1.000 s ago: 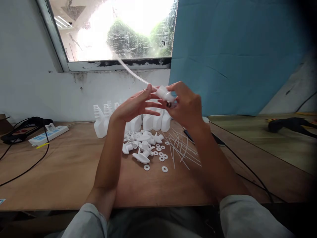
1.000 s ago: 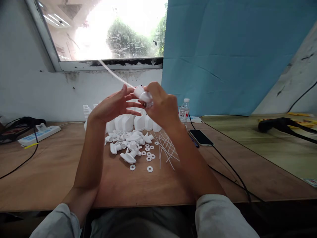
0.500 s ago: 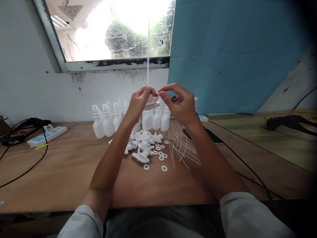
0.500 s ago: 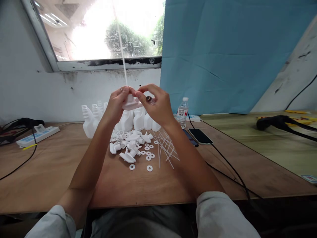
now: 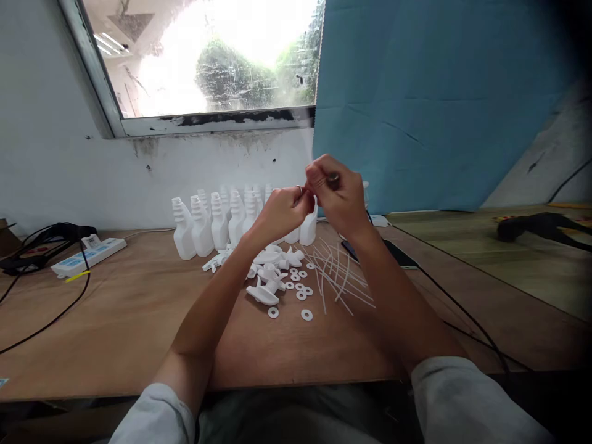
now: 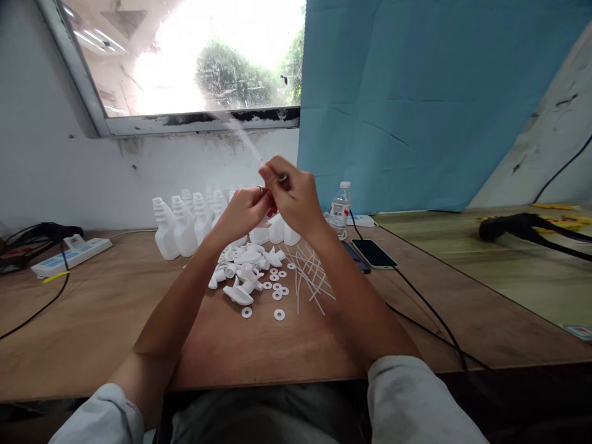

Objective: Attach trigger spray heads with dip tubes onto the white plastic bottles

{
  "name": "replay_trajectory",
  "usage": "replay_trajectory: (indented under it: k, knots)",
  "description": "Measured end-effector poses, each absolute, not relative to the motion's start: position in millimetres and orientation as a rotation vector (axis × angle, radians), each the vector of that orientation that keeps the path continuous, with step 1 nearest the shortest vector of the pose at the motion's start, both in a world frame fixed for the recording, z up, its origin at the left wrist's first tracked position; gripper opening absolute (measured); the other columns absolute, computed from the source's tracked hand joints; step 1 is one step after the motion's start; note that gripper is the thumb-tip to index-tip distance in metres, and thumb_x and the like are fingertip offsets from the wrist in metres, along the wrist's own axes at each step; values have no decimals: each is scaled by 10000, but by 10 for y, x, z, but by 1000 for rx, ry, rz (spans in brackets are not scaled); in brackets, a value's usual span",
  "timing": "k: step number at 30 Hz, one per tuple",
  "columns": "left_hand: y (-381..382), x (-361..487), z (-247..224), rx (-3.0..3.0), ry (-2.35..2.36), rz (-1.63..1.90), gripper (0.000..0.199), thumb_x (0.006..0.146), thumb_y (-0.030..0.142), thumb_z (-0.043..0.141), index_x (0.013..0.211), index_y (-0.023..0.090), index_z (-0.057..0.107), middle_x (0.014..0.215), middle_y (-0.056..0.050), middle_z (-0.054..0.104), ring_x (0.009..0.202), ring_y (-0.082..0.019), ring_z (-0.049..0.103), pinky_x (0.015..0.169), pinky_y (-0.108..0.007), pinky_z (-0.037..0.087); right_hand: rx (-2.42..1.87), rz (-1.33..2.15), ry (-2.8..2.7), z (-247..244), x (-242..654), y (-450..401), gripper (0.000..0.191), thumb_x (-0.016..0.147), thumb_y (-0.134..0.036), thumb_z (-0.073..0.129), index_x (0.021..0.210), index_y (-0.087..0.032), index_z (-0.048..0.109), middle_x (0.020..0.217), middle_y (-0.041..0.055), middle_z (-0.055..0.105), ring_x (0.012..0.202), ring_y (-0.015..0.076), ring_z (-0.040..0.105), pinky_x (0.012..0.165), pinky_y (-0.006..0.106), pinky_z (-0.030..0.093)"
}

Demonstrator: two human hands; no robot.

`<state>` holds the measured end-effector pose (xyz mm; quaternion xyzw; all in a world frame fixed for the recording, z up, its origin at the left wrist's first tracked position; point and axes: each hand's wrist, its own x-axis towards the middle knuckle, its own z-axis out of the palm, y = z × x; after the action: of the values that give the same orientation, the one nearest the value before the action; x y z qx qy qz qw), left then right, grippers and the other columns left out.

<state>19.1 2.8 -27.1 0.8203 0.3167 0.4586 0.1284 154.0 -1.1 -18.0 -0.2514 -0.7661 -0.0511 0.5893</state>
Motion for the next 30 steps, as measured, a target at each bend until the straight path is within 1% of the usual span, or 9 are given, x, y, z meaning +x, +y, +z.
replay_trajectory:
  k: [3, 7, 10, 15, 18, 22, 25, 27, 30]
  knots:
    - [23, 217, -296, 2384, 990, 1213, 277, 802, 145, 431, 526, 168, 448, 544, -19, 531, 521, -103, 451, 499, -266, 318, -671, -541, -1917, -206, 1579, 6, 266, 923, -301, 444, 682, -194, 475, 596, -2, 492, 525, 103, 389, 523, 258, 266]
    - [53, 215, -324, 2366, 1048, 1100, 198, 732, 114, 464, 561, 183, 393, 562, -17, 506, 511, -98, 396, 457, -262, 284, -755, -761, -2021, -243, 1622, 85, 171, 821, -154, 418, 684, -186, 514, 565, -8, 497, 510, 103, 351, 515, 257, 209]
    - [54, 204, -326, 2376, 1101, 1049, 192, 734, 129, 496, 576, 186, 403, 577, -28, 516, 517, -105, 414, 462, -265, 301, -803, -813, -2044, -259, 1631, 136, 163, 797, -164, 419, 689, -183, 540, 545, -3, 499, 502, 108, 348, 517, 258, 191]
    - [13, 173, -323, 2504, 1166, 893, 250, 809, 219, 479, 572, 171, 543, 555, -41, 557, 505, -123, 486, 475, -269, 333, -885, -839, -2082, -220, 1628, 62, 227, 863, -253, 423, 688, -187, 551, 533, 6, 487, 511, 114, 362, 536, 267, 174]
    - [25, 137, -320, 2540, 1199, 806, 404, 889, 345, 414, 566, 171, 586, 525, -25, 554, 453, -114, 474, 475, -271, 338, -943, -740, -2093, -161, 1659, -9, 304, 917, -344, 418, 692, -189, 553, 528, 0, 459, 504, 109, 347, 543, 267, 190]
    - [74, 61, -281, 2588, 1250, 1089, 434, 891, 508, 451, 668, 171, 609, 590, -26, 587, 563, -142, 540, 561, -278, 375, -1130, -471, -2029, -87, 1824, 16, 308, 916, -378, 460, 718, -186, 597, 551, -2, 497, 509, 103, 386, 547, 256, 252]
    - [118, -13, -251, 2599, 1236, 1211, 248, 849, 413, 538, 835, 180, 619, 763, -35, 641, 708, -163, 589, 653, -285, 411, -1392, -339, -2026, -72, 2032, 124, 323, 886, -394, 513, 679, -176, 631, 575, 19, 567, 516, 114, 448, 543, 265, 291]
    - [160, -64, -250, 2570, 1207, 1241, 159, 830, 296, 534, 934, 186, 584, 898, -45, 643, 685, -139, 578, 661, -287, 424, -1608, -233, -2067, -82, 2167, 215, 351, 869, -397, 537, 625, -164, 633, 573, 42, 597, 502, 126, 479, 530, 277, 320]
    - [241, -132, -270, 2531, 1080, 1306, 211, 828, 181, 465, 1033, 200, 512, 1005, -59, 614, 666, -119, 560, 646, -284, 447, -1933, -28, -2072, -106, 2307, 342, 379, 861, -406, 555, 587, -157, 637, 585, 84, 633, 470, 147, 506, 512, 302, 370]
